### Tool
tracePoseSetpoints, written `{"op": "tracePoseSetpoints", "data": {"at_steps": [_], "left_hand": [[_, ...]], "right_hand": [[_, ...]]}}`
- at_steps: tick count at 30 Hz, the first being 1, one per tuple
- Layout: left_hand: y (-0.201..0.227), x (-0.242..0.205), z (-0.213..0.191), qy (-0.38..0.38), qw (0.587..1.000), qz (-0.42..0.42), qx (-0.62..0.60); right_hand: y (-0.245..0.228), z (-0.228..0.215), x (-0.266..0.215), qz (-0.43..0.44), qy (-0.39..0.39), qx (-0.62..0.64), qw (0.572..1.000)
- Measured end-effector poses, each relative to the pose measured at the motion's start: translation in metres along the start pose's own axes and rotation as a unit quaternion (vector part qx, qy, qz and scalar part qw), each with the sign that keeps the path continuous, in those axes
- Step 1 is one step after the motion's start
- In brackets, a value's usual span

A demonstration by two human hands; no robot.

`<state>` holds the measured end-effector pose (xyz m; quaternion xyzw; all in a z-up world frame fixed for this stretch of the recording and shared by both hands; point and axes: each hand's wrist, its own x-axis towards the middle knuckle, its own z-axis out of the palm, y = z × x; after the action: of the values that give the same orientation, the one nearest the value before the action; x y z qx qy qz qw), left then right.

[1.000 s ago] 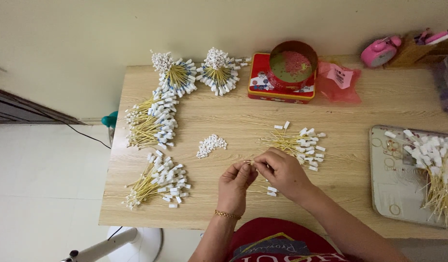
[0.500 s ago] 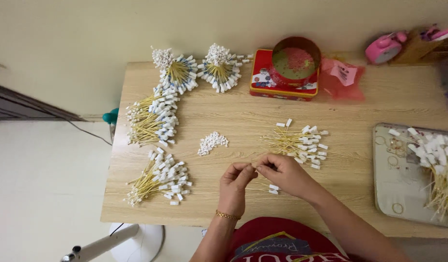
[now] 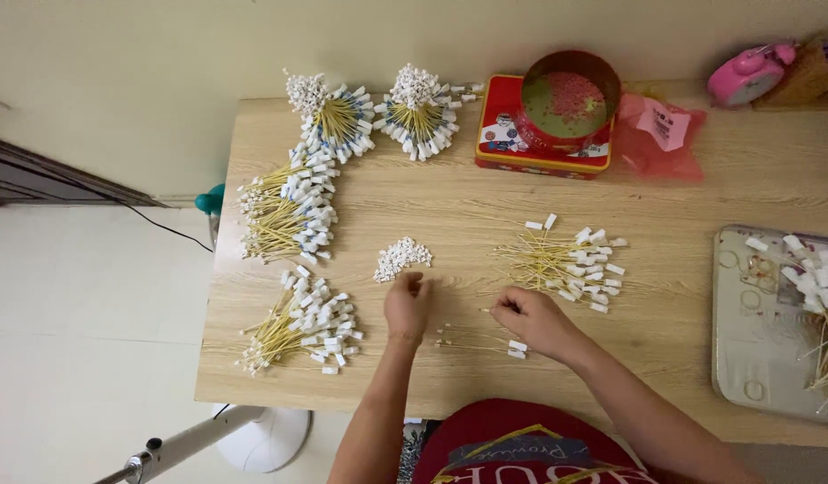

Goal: Assemble small wire components by attaching white pieces to yellow wires.

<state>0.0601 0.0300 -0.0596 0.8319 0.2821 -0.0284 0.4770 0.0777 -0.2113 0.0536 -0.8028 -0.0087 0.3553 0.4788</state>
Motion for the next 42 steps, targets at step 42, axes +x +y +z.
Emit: {"op": "tracePoseSetpoints", "data": {"at_steps": [42], "left_hand": [[0.09,-0.116,-0.033,-0.265,0.78,-0.05,-0.564]], "right_hand": [[-0.093,-0.03,-0.074,-0.108,0.056,-0.037,0.992]]}}
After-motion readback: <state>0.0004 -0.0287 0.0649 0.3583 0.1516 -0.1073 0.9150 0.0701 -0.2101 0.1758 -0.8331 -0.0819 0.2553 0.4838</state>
